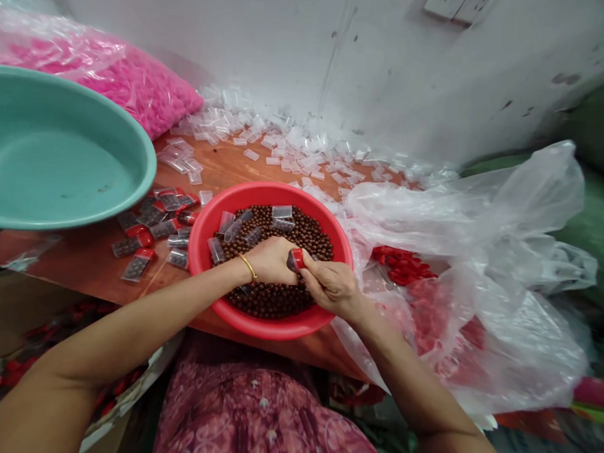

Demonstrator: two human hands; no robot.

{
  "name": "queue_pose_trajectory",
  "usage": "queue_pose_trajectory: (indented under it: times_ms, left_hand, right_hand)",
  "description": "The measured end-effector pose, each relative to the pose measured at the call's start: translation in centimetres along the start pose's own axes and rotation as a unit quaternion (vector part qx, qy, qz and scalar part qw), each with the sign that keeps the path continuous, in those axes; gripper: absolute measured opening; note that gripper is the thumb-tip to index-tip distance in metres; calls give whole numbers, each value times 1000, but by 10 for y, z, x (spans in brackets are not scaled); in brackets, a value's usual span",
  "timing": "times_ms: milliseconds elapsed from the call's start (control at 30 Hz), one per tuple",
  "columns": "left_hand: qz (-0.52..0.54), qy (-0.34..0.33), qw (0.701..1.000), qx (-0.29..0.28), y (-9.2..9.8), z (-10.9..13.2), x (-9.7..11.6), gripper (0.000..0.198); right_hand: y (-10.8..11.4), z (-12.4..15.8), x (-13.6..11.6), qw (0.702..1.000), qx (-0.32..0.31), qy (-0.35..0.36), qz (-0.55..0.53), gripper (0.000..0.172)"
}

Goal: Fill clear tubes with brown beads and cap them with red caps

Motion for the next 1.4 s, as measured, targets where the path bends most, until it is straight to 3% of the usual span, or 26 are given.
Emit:
queue_pose_trajectory:
  times_ms: [167,367,500,633,800,933,1067,1233,1333,1400]
  left_hand:
    - [-53,-45,997,11,7,-1,8,13]
    - [-73,-16,996,57,16,-5,4,18]
    - [-97,5,995,10,11,-3,2,15]
    - [-131,11,990,-47,3,0,3,12]
    - [-157,2,987,-36,3,3,6,13]
    - [-81,-26,996,-1,7,4,13,15]
    - [-35,-22,999,15,7,3,11,8]
    - [-71,1,997,21,4,2,5,11]
    - [-74,7,997,23,3,-1,7,13]
    - [-83,-7,996,12,0,-4,11,14]
  right_hand:
    - [-2,1,-8,999,31,-7,43,45]
    - [1,-5,6,990,10,-131,43,45]
    - [-8,0,-1,995,-41,-56,65,55]
    - [-15,8,-11,993,-48,-10,111,60]
    - [-9,5,-18,993,-38,10,108,62]
    - [3,0,-18,994,-49,13,92,62]
    - [-2,3,-17,994,-47,-19,99,61]
    - [-12,6,-8,996,-37,-59,56,51]
    - [-6,-1,10,988,-77,-129,-28,33]
    - [0,-6,27,971,-69,-212,-85,34]
Point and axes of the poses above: each hand's wrist, its own z-axis away from the middle knuckle, its own y-axis out of the back of the hand, x = y × z, the point moved 7 cm from there along -z, towards the middle knuckle, and after that the axes turned 9 degrees about -y, right-handed, at the moved point
